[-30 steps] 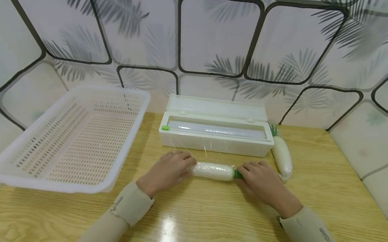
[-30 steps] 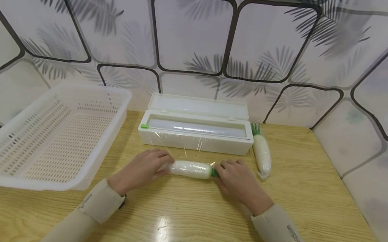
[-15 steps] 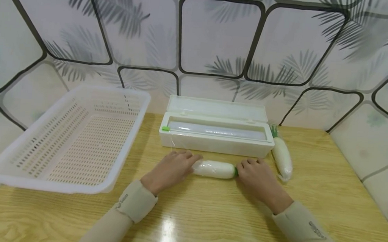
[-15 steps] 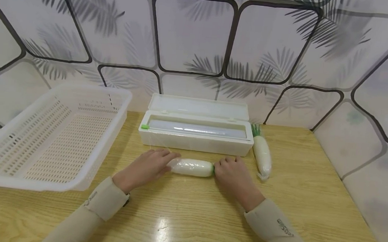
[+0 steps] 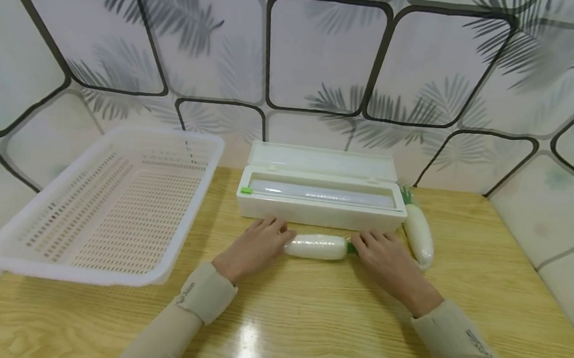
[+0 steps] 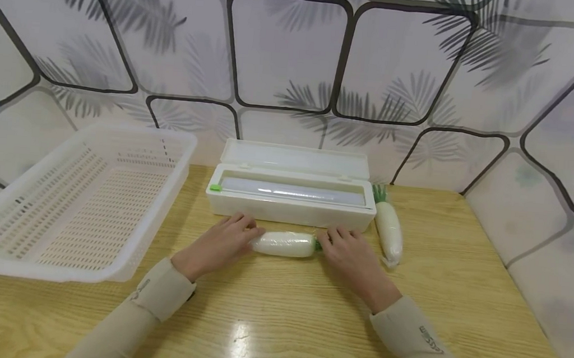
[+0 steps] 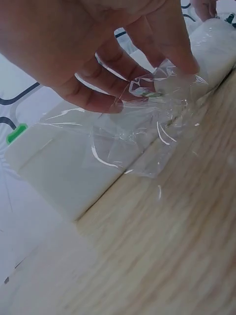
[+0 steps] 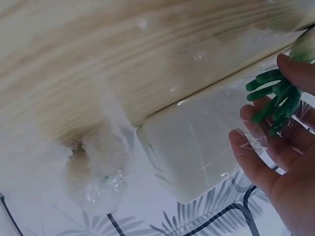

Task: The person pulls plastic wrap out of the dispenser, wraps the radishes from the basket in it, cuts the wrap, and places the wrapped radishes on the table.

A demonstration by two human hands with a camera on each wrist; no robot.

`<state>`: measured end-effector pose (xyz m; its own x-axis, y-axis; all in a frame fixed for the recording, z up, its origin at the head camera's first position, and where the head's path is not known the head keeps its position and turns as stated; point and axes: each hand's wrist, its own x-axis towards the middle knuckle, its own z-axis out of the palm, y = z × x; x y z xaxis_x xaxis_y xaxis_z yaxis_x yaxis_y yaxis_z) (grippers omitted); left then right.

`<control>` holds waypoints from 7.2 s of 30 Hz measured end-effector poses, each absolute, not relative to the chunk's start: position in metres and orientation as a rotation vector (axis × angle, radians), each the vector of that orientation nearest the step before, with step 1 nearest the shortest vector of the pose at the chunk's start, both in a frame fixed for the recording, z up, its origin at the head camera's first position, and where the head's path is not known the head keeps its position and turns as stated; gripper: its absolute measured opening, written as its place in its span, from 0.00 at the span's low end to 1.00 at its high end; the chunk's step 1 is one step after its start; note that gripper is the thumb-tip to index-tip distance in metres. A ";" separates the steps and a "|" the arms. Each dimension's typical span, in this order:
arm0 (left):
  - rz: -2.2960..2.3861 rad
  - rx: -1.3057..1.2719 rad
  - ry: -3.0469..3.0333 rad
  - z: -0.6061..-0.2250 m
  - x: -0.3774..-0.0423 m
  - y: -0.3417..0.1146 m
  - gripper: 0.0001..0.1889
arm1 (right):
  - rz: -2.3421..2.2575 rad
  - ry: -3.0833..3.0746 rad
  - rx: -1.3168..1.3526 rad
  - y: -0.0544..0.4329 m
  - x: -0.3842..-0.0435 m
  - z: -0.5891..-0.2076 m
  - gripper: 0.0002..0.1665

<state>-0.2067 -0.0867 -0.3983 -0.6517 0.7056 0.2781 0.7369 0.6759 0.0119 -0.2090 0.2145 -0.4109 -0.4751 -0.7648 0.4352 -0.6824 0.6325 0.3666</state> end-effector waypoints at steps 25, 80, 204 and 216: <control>-0.133 -1.020 -2.642 -0.401 -0.222 -0.082 0.17 | -0.171 -2.374 1.128 0.211 -0.226 -0.409 0.10; -1.838 -0.118 -2.468 -0.402 -0.255 -0.133 0.40 | 0.745 -2.219 1.204 0.131 -0.268 -0.339 0.09; -1.388 -0.087 -2.845 -0.395 -0.262 -0.138 0.43 | 0.390 -2.219 1.130 0.287 -0.275 -0.375 0.18; -1.418 -0.102 -2.853 -0.397 -0.259 -0.143 0.42 | 0.482 -2.219 1.102 0.289 -0.274 -0.378 0.19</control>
